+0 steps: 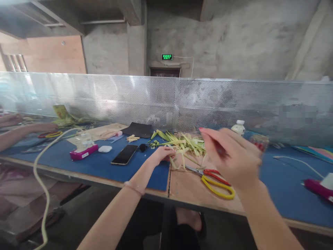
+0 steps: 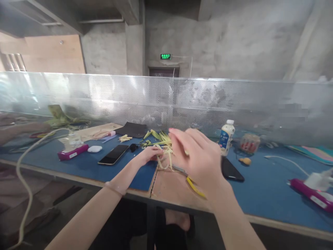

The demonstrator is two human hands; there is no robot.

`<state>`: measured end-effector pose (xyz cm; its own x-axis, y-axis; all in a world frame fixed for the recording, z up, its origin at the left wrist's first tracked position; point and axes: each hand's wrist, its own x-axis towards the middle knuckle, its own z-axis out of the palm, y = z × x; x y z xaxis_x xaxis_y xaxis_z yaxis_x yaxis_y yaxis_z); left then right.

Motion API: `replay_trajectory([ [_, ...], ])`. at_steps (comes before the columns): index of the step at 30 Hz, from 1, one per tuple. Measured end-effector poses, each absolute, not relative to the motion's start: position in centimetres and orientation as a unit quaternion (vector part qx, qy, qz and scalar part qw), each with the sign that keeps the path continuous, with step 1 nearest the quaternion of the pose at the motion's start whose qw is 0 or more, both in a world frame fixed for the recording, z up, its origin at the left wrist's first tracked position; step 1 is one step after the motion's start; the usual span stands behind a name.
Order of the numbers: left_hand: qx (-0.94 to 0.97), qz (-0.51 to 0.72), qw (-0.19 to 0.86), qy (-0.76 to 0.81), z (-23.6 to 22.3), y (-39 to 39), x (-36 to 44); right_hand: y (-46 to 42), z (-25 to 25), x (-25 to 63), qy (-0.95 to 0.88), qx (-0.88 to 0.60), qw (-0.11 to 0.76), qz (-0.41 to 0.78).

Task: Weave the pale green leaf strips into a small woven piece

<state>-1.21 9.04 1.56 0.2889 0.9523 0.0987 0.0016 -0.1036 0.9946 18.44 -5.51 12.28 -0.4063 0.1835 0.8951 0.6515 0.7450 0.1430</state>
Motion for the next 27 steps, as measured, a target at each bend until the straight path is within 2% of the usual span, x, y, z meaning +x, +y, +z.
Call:
replay_trajectory([
  [3,0.602,0.449,0.522,0.404,1.8,9.0,-1.0,0.2,11.6,17.9,-0.787,-0.384,0.442,-0.194],
  [6,0.615,0.458,0.504,0.397,1.8,9.0,-0.9,5.4,9.1,17.4,-0.812,-0.476,0.324,-0.093],
  [8,0.612,0.463,0.500,0.400,1.7,9.0,-0.9,7.6,7.6,17.1,-0.826,-0.487,0.282,-0.026],
  [13,0.593,0.476,0.499,0.414,1.5,9.2,-1.0,8.9,6.0,17.3,-0.803,-0.466,0.333,0.165],
  [16,0.571,0.483,0.507,0.428,1.7,9.2,-1.2,8.8,5.4,18.2,-0.785,-0.457,0.310,0.282],
  [18,0.549,0.488,0.513,0.443,1.9,9.1,-1.3,8.9,5.0,18.9,-0.787,-0.471,0.279,0.284],
  [23,0.508,0.489,0.546,0.453,2.3,9.0,-1.5,9.1,4.5,19.4,-0.873,-0.423,0.159,0.182],
  [27,0.490,0.488,0.548,0.469,2.4,9.2,-1.6,9.1,4.5,19.2,-0.893,-0.396,0.096,0.189],
])
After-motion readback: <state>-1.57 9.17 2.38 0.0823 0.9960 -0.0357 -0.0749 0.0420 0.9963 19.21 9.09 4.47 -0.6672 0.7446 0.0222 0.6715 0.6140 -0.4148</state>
